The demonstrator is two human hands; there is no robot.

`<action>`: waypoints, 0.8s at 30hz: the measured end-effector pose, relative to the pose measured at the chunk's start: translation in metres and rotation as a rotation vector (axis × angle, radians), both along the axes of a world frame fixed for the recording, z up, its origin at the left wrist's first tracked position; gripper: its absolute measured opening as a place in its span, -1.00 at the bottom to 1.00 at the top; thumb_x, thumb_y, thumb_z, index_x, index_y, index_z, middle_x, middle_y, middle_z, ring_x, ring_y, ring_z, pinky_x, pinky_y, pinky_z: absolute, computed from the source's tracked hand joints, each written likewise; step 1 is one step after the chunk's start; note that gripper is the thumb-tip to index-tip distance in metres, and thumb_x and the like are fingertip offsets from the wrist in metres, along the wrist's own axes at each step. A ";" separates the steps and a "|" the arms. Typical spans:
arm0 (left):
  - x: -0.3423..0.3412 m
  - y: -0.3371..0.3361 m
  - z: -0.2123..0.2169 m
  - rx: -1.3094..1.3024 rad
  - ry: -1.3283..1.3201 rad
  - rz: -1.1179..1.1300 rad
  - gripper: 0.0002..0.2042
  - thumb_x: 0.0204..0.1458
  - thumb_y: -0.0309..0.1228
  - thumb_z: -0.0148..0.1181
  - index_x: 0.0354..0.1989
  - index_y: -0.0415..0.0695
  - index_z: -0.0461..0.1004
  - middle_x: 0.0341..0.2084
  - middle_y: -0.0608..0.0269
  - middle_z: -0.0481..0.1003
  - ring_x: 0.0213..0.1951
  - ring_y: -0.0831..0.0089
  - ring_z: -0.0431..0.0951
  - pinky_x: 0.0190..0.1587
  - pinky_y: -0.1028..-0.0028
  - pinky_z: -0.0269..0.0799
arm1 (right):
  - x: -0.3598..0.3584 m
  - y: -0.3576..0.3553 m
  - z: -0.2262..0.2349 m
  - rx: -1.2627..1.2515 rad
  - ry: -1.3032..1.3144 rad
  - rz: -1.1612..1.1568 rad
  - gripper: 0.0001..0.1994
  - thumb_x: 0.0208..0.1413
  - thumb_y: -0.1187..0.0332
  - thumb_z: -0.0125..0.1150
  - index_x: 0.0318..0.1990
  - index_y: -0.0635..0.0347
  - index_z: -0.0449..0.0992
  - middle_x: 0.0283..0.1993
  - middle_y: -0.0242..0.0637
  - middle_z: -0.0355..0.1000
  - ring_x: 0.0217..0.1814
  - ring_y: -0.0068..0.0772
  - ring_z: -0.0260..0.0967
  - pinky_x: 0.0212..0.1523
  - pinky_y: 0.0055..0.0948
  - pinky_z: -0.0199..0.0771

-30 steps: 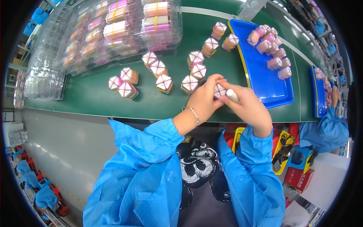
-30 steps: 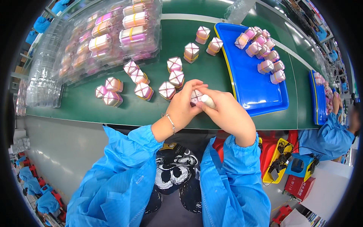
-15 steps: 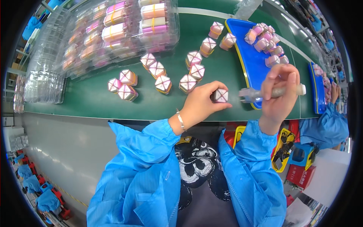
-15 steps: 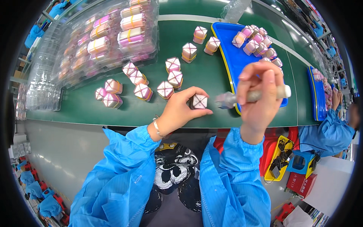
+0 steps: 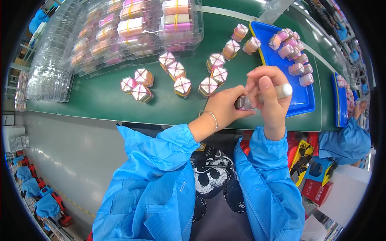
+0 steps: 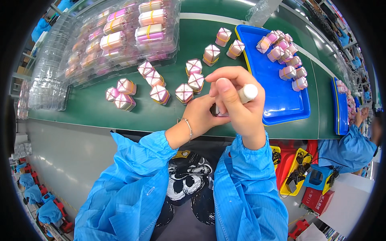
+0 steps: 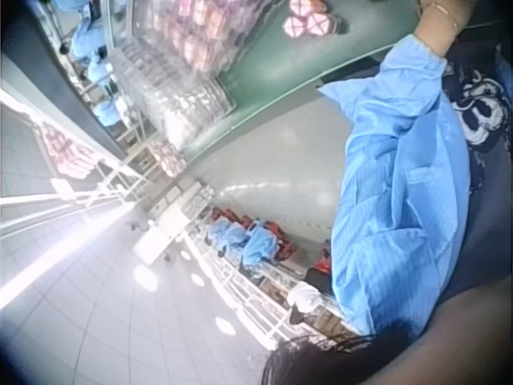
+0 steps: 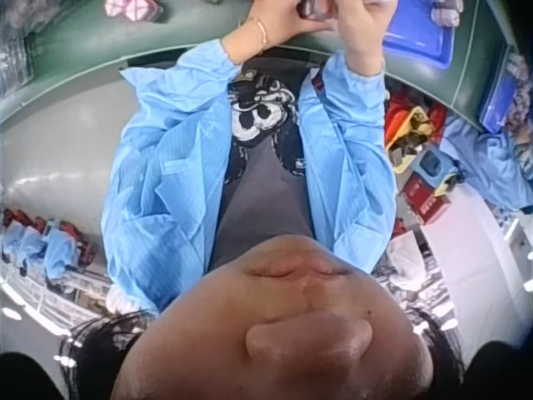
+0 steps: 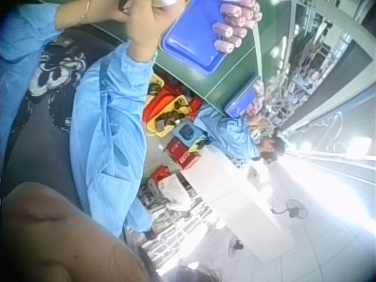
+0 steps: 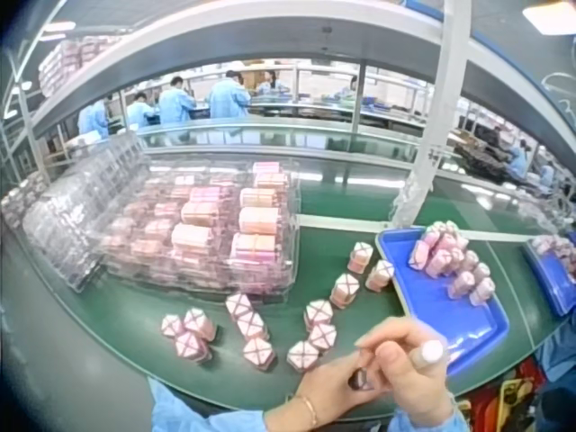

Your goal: The worker is applying a substance using an applicator to small triangular blocks and assembling them together on a production line.

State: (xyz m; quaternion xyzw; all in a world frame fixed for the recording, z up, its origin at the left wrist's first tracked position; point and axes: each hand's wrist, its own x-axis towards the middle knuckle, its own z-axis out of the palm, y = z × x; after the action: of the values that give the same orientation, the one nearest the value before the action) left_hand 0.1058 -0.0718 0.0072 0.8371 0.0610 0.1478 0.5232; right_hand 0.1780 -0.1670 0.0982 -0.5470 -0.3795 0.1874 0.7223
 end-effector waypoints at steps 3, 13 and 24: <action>-0.002 0.002 0.006 -0.019 0.021 -0.025 -0.60 -0.16 -0.15 0.44 -0.24 -0.07 0.43 -0.36 0.15 0.55 -0.30 0.17 0.58 -0.29 0.30 0.48 | 0.000 -0.001 -0.004 -0.035 -0.009 0.043 -0.81 0.26 0.35 0.12 -0.23 0.34 0.48 -0.52 -0.40 0.37 -0.61 -0.79 0.11 -0.63 -0.70 0.04; -0.008 0.003 0.004 -0.189 -0.141 -0.085 -0.66 -0.06 -0.23 0.37 -0.16 -0.10 0.47 -0.34 0.13 0.53 -0.33 0.21 0.56 -0.29 0.34 0.46 | -0.001 0.000 -0.008 -0.021 -0.052 -0.034 -0.82 0.24 0.37 0.15 -0.32 0.33 0.48 -0.55 -0.44 0.37 -0.61 -0.78 0.14 -0.64 -0.69 0.06; -0.003 0.002 0.003 -0.097 -0.091 -0.110 -0.46 -0.13 -0.26 0.46 0.01 -0.14 0.39 -0.20 0.10 0.54 -0.23 0.21 0.59 -0.21 0.37 0.48 | 0.027 -0.014 -0.002 0.233 0.021 -0.092 -0.76 0.34 0.30 -0.09 -0.29 0.28 0.39 -0.59 -0.24 0.34 -0.76 -0.69 0.04 -0.77 -0.67 -0.01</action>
State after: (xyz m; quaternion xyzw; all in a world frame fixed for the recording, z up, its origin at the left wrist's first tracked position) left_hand 0.1025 -0.0693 0.0102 0.8050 -0.0017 0.1539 0.5729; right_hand 0.2049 -0.1809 0.0960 -0.4742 -0.3655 0.1142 0.7928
